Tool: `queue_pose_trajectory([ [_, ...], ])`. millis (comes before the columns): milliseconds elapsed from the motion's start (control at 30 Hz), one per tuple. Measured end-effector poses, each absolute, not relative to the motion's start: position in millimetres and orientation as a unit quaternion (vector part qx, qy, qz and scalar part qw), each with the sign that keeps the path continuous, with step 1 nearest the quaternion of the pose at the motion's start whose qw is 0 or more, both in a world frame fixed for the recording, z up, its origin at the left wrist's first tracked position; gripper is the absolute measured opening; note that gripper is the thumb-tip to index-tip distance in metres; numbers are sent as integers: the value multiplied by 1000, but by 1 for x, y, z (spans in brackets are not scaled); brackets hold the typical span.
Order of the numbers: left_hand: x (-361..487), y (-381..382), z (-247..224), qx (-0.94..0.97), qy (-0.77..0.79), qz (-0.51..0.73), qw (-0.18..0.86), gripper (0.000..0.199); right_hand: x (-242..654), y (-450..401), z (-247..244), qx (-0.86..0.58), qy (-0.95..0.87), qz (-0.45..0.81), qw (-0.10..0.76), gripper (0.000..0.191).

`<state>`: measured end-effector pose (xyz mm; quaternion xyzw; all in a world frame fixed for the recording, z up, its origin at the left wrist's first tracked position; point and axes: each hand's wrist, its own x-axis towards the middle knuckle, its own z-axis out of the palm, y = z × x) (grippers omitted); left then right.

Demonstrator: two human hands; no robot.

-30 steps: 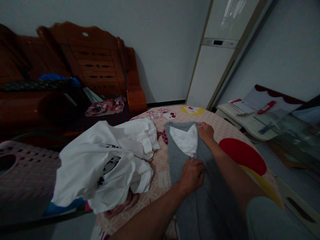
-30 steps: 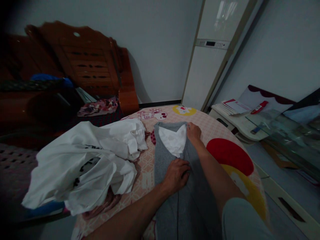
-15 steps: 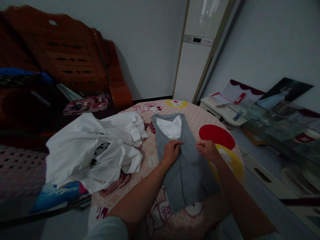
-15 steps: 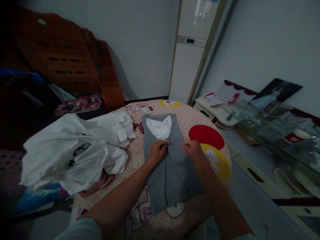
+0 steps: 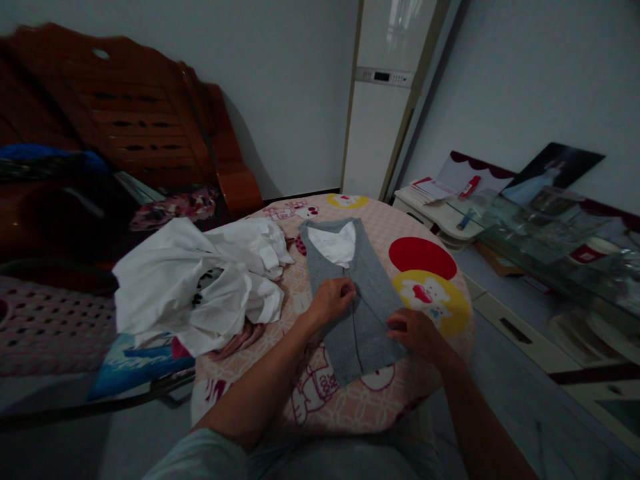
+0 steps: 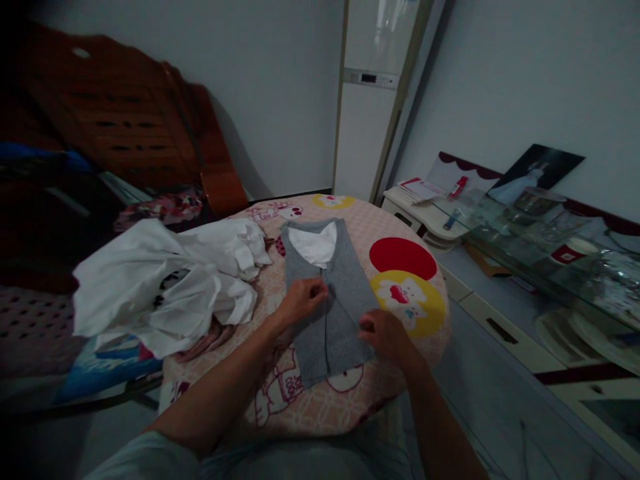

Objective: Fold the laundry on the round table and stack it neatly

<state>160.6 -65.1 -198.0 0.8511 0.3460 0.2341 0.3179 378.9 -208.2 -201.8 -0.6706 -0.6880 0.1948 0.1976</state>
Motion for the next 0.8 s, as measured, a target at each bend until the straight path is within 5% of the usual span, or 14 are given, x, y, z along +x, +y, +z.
queue_pose_trajectory([
  [67, 153, -87, -189, 891, 303, 140, 307, 14, 382, -219, -207, -646, -722, 163, 185, 31],
  [167, 145, -128, -182, 938, 253, 43, 232, 38, 385, -232, -214, -606, -764, 137, 173, 49],
  [333, 142, -175, -190, 966, 223, 12, 130, 68, 372, -243, -217, -600, -779, 113, 140, 58],
  [567, 148, -188, -213, 964, 253, 45, 74, 46, 358, -234, -223, -614, -777, 32, 132, 53],
  [800, 144, -186, -220, 940, 314, 65, 116, 48, 374, -230, -247, -628, -747, -13, 217, 67],
])
